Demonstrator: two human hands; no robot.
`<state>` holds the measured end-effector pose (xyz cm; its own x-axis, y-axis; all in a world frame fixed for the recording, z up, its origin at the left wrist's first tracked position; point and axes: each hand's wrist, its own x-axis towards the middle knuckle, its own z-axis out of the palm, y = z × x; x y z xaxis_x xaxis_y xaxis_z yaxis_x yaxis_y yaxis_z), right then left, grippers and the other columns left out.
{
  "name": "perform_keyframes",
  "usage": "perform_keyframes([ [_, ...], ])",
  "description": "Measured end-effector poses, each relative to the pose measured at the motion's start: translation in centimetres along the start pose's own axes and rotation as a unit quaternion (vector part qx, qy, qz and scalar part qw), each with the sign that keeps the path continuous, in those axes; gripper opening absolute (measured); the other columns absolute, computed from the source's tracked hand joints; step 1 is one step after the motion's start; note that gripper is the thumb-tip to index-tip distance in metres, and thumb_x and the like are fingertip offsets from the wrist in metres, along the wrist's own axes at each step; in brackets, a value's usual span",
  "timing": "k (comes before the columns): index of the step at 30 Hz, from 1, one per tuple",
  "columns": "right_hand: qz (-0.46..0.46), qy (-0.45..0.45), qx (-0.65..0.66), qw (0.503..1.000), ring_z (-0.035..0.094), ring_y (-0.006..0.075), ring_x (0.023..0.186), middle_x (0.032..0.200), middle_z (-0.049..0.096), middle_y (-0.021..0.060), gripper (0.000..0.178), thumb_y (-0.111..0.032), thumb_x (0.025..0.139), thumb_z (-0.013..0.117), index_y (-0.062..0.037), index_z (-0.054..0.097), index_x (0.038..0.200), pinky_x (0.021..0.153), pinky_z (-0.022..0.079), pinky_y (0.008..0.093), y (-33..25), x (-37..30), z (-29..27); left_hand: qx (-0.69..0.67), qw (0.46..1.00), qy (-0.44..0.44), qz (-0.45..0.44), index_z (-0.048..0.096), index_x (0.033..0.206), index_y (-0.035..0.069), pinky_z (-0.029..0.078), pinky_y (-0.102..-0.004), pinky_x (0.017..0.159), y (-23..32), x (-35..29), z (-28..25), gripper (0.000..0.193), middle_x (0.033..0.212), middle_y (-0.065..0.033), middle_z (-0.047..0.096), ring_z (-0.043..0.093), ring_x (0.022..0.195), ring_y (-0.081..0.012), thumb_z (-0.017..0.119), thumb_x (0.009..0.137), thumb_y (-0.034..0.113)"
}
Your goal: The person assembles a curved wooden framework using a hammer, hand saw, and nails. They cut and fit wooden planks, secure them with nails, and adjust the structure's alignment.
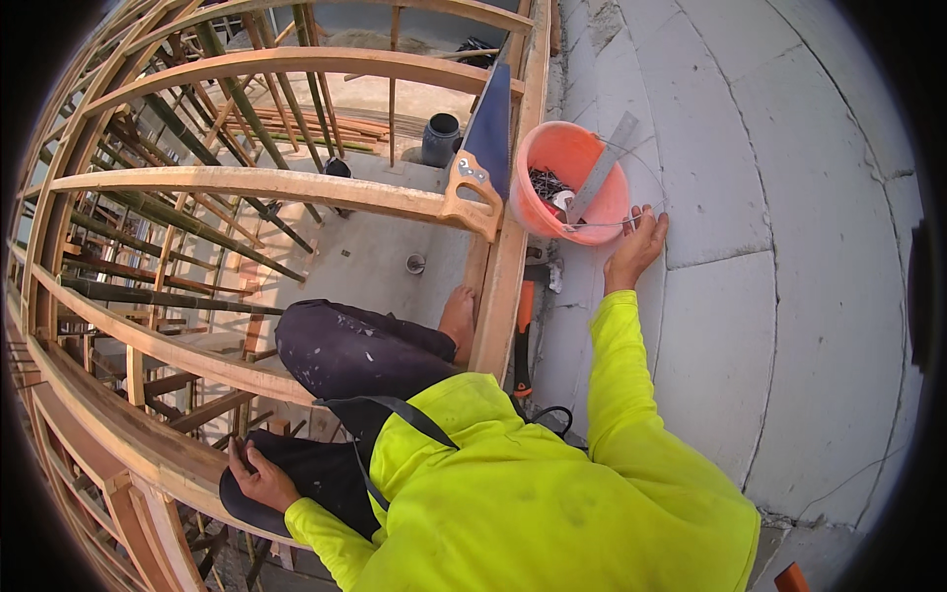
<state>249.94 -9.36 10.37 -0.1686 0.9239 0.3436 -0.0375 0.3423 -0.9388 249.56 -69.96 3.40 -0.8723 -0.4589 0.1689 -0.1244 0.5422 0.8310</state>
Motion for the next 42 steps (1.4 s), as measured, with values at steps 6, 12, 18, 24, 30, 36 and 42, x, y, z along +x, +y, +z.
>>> perform_keyframes([
  [6, 0.012, -0.528, -0.076, 0.846, 0.056, 0.0257, 0.123, 0.135, 0.056, 0.0169, 0.049, -0.019, 0.099, 0.057, 0.0068, 0.047, 0.139, 0.102, 0.045, 0.0358, -0.4, -0.5, 5.9, -0.007, 1.0, -0.001, 0.003, 0.055, 0.13, -0.008, 0.05, -0.0333, 0.092, -0.3, 0.0, 0.0, 0.034, 0.124, -0.0188, 0.063, 0.066, 0.104, -0.0251, 0.051, 0.098, 0.003],
  [12, -0.335, -0.33, -0.333, 0.817, 0.062, 0.0372, 0.106, 0.113, 0.063, 0.02, 0.063, -0.016, 0.079, 0.073, -0.0009, 0.048, 0.135, 0.093, 0.048, 0.0453, 1.3, -2.8, 4.8, -0.047, 0.999, 0.006, -0.011, 0.054, 0.131, -0.008, 0.049, -0.0328, 0.093, 0.0, -0.8, -1.0, 0.035, 0.123, -0.0185, 0.062, 0.065, 0.105, -0.0243, 0.05, 0.098, 0.002],
  [18, -0.245, -0.406, -0.473, 0.743, 0.065, 0.0415, 0.086, 0.093, 0.067, 0.0199, 0.034, -0.006, 0.081, 0.059, -0.0088, 0.056, 0.115, 0.072, 0.05, 0.0528, 3.9, -1.2, 4.2, -0.007, 1.0, -0.005, -0.017, 0.054, 0.131, -0.007, 0.048, -0.0316, 0.093, 0.4, -0.9, -1.5, 0.035, 0.122, -0.0179, 0.063, 0.065, 0.104, -0.023, 0.051, 0.097, 0.002],
  [24, -0.265, -0.367, -0.494, 0.742, 0.065, 0.0427, 0.084, 0.09, 0.068, 0.0185, 0.025, -0.008, 0.081, 0.059, -0.0106, 0.057, 0.106, 0.07, 0.05, 0.0531, 7.5, 3.5, 6.3, -0.018, 1.0, 0.005, -0.009, 0.055, 0.131, -0.007, 0.049, -0.0313, 0.093, 0.4, -1.4, -1.4, 0.035, 0.12, -0.0173, 0.063, 0.065, 0.104, -0.0217, 0.05, 0.097, 0.001],
  [30, -0.236, -0.39, -0.531, 0.714, 0.062, 0.0415, 0.105, 0.114, 0.064, 0.0217, 0.044, -0.01, 0.082, 0.065, -0.0024, 0.053, 0.124, 0.088, 0.049, 0.0492, 4.9, 4.2, 8.2, -0.023, 0.999, 0.031, -0.015, 0.056, 0.13, -0.005, 0.049, -0.0312, 0.093, 0.4, -2.0, -1.5, 0.035, 0.12, -0.016, 0.063, 0.065, 0.103, -0.021, 0.051, 0.096, 0.0],
  [36, -0.357, -0.38, -0.219, 0.825, 0.053, 0.039, 0.117, 0.126, 0.055, 0.0197, 0.055, -0.01, 0.08, 0.073, -0.0023, 0.053, 0.13, 0.098, 0.045, 0.0433, 2.3, -5.4, 8.3, 0.001, 1.0, 0.02, 0.003, 0.057, 0.13, -0.003, 0.049, -0.0299, 0.091, 1.4, -1.4, -1.9, 0.034, 0.117, -0.0143, 0.064, 0.065, 0.101, -0.0186, 0.053, 0.096, 0.001],
  [42, -0.279, -0.581, -0.18, 0.744, 0.055, 0.0397, 0.115, 0.126, 0.054, 0.0205, 0.05, -0.01, 0.082, 0.071, -0.0017, 0.054, 0.128, 0.098, 0.045, 0.0443, 4.9, -13.4, 10.7, -0.039, 0.978, 0.202, -0.027, 0.054, 0.133, -0.004, 0.049, -0.0333, 0.097, 3.0, -2.7, -6.3, 0.036, 0.126, -0.0178, 0.062, 0.062, 0.112, -0.0227, 0.051, 0.098, 0.003],
])
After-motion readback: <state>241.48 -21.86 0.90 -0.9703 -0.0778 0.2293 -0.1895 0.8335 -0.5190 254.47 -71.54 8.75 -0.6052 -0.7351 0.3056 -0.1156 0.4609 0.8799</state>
